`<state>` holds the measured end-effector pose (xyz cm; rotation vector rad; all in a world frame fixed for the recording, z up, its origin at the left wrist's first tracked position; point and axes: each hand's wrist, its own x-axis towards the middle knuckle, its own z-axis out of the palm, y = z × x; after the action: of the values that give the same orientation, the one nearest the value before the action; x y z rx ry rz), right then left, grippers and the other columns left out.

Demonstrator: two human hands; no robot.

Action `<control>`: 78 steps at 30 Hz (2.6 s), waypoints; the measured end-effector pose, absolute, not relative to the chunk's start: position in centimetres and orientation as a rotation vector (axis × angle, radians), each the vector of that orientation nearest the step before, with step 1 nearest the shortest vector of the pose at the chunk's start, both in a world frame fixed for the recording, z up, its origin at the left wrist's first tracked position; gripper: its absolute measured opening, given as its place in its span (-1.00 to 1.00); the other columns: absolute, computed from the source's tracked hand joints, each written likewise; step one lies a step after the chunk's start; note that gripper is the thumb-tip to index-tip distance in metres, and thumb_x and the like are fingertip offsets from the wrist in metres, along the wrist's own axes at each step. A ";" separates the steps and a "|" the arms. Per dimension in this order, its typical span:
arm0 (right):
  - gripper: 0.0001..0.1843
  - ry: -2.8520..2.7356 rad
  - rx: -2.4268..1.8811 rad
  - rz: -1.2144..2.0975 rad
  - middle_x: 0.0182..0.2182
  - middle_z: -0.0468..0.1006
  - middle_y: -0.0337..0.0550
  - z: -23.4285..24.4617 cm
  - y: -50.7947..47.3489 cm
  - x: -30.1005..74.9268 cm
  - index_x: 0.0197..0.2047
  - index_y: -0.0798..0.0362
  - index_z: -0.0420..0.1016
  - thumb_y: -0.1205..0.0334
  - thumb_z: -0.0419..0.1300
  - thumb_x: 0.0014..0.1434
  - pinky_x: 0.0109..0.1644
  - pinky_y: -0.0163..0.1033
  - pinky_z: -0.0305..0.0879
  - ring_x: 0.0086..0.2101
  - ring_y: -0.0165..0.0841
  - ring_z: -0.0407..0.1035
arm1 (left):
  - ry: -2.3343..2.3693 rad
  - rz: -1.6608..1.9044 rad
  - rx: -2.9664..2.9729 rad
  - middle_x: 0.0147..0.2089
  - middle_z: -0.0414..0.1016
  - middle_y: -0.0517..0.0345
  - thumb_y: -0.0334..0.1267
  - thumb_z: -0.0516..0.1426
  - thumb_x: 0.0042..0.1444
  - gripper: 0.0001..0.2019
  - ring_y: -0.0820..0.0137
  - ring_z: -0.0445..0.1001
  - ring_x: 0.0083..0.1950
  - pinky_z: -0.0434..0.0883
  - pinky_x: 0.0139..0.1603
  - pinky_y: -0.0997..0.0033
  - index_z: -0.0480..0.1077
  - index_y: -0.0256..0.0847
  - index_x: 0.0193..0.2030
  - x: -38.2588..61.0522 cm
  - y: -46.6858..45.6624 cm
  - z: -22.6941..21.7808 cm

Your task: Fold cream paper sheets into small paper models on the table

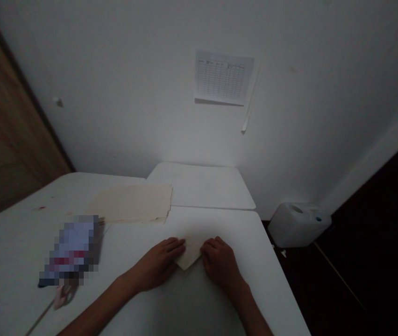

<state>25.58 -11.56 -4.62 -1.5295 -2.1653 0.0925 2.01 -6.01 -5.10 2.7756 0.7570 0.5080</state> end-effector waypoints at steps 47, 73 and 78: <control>-0.82 -2.252 -1.327 0.206 -0.03 0.51 -0.10 -5.5 -9.8 23.8 -0.11 -0.02 0.55 0.23 0.18 0.22 0.16 -0.14 0.18 -0.02 -0.29 0.36 | 0.843 0.599 2.766 0.18 0.35 -0.01 -0.29 0.08 0.20 -0.69 0.11 0.30 0.15 0.32 0.16 -0.01 0.33 -0.15 0.09 2.4 -8.4 -5.2; -0.85 -2.416 -1.355 0.122 0.07 0.47 -0.12 -5.0 -8.5 23.3 -0.22 0.06 0.47 0.30 0.07 0.27 0.05 -0.17 0.27 -0.10 -0.26 0.36 | 1.070 0.676 2.755 0.09 0.45 0.00 -0.37 0.08 0.21 -0.82 0.14 0.37 0.06 0.39 0.06 0.02 0.43 -0.20 -0.08 3.5 -9.3 -6.9; -0.77 -2.461 -1.350 0.133 0.12 0.43 -0.08 -4.8 -8.3 23.3 -0.06 0.09 0.45 0.29 0.05 0.27 0.13 -0.14 0.20 -0.03 -0.24 0.33 | 1.161 0.635 2.763 0.19 0.35 -0.08 -0.33 0.07 0.19 -0.73 0.08 0.32 0.11 0.33 0.13 -0.02 0.36 -0.24 0.03 3.9 -8.4 -6.7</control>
<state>23.33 -8.32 -4.79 -1.3504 -2.4611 0.1327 3.87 -8.35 -6.67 2.7635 1.1609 0.6350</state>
